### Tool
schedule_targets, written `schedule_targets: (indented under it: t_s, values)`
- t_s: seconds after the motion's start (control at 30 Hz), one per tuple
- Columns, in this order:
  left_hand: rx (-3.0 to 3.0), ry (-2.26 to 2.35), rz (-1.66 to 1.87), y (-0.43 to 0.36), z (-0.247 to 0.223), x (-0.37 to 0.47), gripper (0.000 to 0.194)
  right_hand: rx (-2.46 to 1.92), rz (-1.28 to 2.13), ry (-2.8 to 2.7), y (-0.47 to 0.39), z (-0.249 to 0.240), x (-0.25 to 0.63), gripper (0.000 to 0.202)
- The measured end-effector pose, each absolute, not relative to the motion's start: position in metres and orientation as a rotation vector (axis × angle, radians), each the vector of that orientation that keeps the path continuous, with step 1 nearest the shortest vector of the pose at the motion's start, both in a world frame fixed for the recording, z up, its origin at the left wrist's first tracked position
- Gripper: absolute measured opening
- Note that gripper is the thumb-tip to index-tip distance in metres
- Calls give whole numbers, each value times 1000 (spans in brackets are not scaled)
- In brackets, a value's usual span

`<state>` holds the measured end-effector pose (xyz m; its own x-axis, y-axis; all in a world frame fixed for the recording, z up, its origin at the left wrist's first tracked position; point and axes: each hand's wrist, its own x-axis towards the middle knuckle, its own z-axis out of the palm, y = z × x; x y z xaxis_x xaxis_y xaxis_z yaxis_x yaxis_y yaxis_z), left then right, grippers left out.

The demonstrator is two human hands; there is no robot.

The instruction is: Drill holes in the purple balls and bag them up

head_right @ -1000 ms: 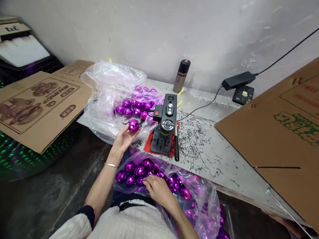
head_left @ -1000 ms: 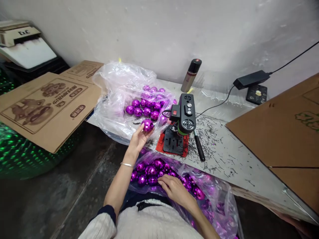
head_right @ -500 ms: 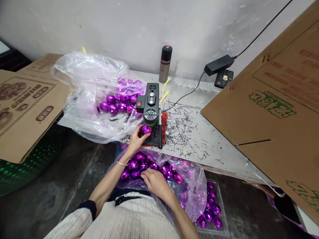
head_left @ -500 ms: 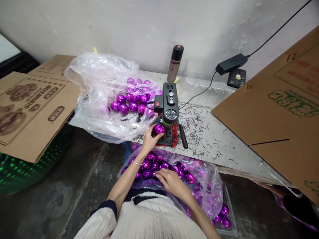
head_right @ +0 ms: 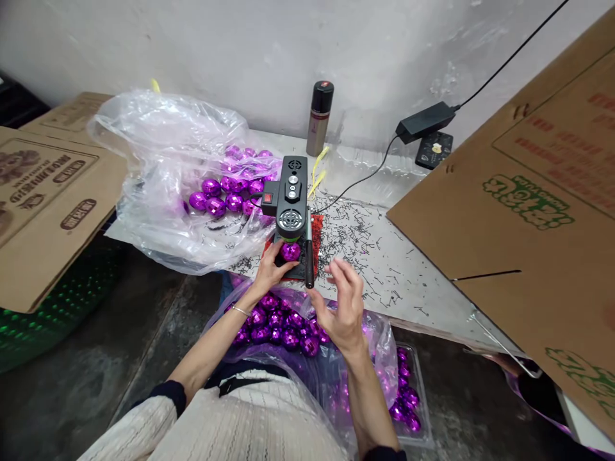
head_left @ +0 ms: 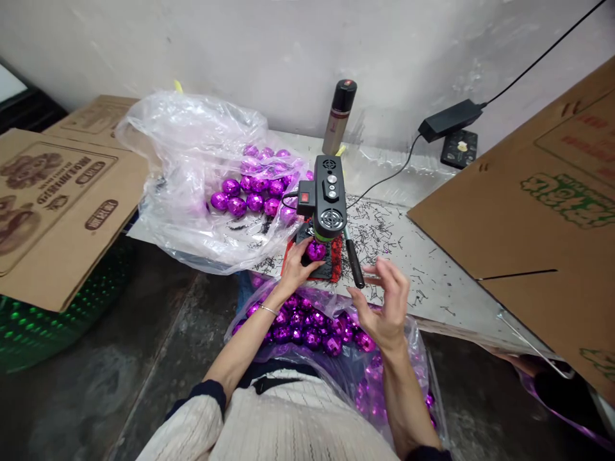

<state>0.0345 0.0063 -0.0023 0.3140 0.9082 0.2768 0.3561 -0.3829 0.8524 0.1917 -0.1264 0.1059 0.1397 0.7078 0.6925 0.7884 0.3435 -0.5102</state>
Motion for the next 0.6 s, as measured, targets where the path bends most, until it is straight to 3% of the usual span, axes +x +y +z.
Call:
schedule_targets:
  t_s: [0.07, 0.13, 0.33, 0.6]
  values:
    - [1886, 1133, 1000, 6, -2, 34, 71, -1322, -221, -1605, -109, 118, 192, 80]
    - [1874, 1134, 988, 6, -1, 34, 71, -1245, -286, -1645, -94, 127, 187, 75]
    - [1871, 1100, 993, 5, -2, 34, 69, -1165, -358, -1607, -66, 125, 167, 18]
    - [1926, 1057, 1059, 4, -4, 34, 64, -1093, -353, -1547, -60, 83, 162, 30]
